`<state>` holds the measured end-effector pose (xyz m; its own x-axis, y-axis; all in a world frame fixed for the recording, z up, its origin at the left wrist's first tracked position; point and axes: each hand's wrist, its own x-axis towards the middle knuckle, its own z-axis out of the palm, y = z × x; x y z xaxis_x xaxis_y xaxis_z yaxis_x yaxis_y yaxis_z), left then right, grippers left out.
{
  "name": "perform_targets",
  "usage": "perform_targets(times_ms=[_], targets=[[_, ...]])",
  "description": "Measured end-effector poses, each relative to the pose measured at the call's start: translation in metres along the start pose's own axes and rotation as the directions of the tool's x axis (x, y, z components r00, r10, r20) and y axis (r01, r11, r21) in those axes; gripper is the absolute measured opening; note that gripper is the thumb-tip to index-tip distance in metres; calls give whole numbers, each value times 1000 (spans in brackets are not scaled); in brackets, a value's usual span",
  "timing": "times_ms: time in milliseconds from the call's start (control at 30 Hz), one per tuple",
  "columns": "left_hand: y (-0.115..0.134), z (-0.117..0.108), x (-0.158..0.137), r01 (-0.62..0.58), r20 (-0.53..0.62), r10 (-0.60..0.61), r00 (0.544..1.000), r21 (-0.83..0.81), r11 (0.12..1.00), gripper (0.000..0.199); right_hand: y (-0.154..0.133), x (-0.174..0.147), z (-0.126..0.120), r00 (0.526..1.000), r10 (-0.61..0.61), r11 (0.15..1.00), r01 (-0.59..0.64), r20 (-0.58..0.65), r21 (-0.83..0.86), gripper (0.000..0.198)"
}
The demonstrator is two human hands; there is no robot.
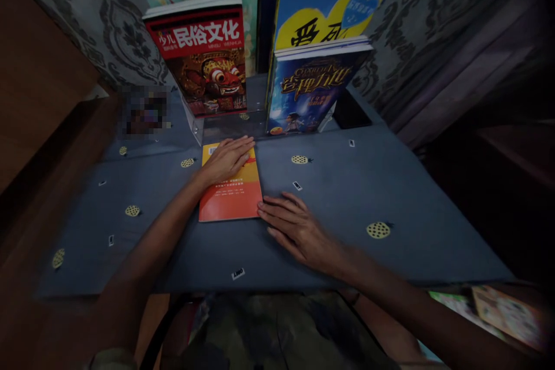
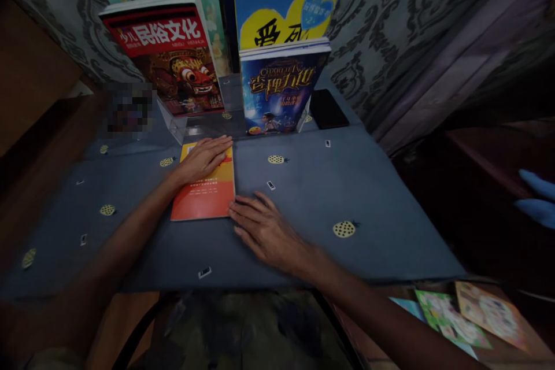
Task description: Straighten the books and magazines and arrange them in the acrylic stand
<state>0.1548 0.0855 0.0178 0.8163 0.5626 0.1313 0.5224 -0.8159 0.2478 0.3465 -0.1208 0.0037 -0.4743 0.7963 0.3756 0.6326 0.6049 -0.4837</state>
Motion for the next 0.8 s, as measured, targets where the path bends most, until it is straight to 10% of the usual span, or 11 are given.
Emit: perform_targets(times_ms=[800], targets=[[72,-4,-86,-194,45,195,980,-16,981,46,-2,-3,-2,992,-37,997,44,-124,60,35]])
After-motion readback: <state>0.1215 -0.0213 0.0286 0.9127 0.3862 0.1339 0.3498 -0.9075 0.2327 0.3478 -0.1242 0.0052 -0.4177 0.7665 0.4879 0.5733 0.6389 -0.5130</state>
